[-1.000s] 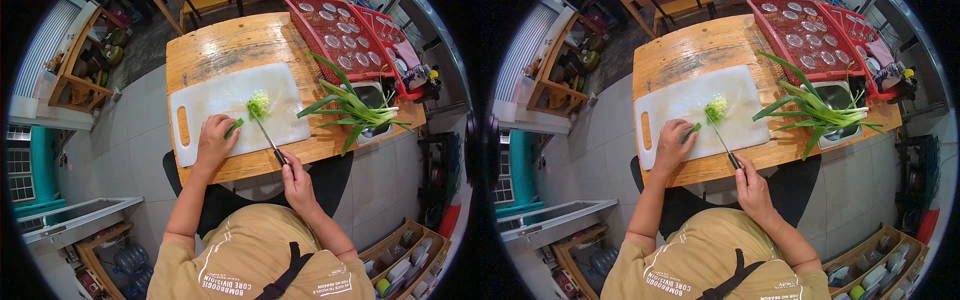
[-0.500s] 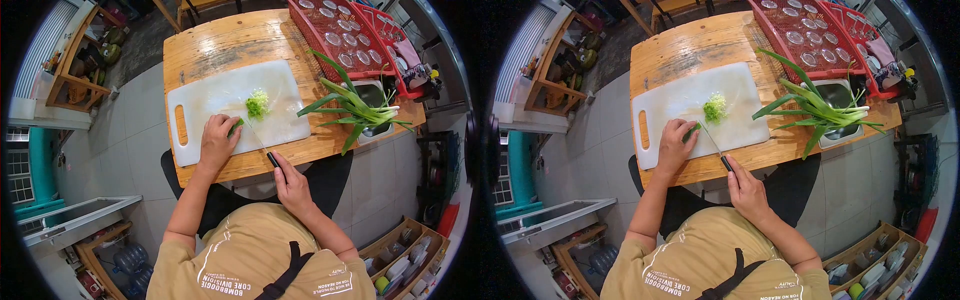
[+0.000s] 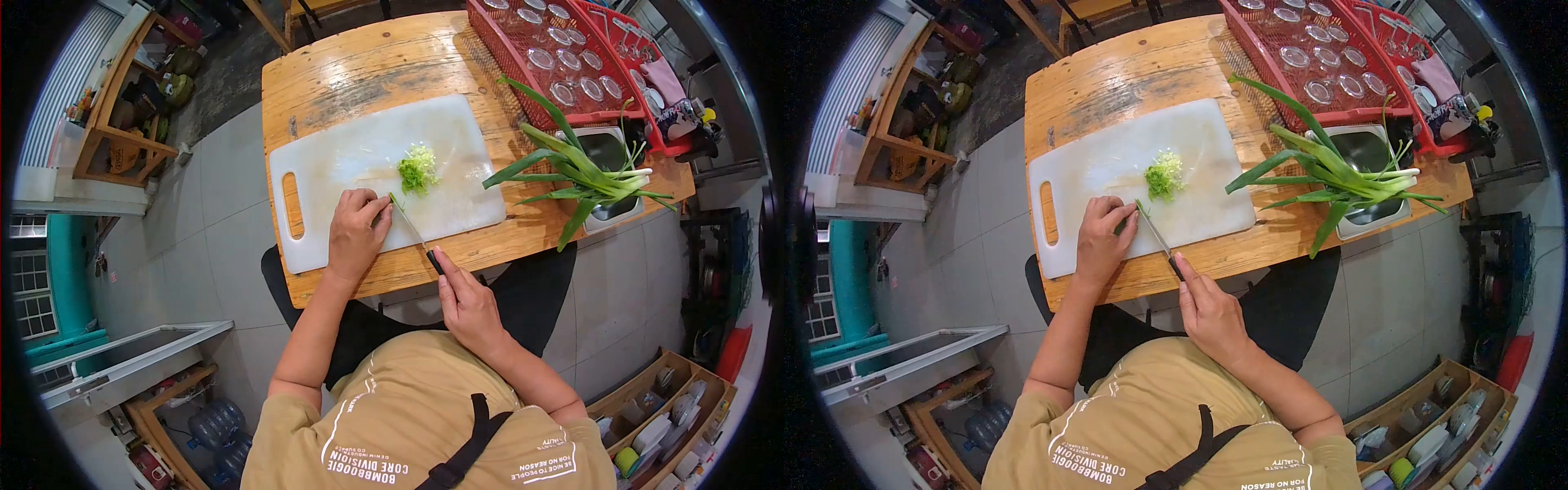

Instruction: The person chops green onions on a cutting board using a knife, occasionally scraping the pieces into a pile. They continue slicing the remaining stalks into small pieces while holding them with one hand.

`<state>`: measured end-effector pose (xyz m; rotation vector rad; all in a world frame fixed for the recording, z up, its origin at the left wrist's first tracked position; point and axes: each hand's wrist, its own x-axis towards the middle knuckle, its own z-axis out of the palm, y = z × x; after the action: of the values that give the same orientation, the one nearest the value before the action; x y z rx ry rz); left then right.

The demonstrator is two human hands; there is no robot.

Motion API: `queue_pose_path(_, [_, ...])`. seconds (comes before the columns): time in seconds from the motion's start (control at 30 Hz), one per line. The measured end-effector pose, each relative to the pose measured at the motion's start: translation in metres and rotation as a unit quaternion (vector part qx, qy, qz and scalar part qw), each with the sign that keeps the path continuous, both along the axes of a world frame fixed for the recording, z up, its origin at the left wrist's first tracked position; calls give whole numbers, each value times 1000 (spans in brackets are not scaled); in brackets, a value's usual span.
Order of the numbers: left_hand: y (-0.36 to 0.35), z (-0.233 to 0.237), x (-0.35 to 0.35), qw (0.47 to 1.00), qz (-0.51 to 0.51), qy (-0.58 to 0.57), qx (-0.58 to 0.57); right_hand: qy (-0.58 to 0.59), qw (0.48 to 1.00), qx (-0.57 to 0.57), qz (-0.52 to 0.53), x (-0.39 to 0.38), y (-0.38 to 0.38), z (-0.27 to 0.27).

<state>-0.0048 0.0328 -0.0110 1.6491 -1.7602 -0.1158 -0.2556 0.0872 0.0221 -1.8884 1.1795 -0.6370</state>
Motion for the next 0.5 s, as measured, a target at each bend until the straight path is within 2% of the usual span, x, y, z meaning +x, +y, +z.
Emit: queue_pose_path(0.5, [-2, 2, 2, 1000, -17, -13, 12, 40, 999, 1, 21, 8, 0, 4])
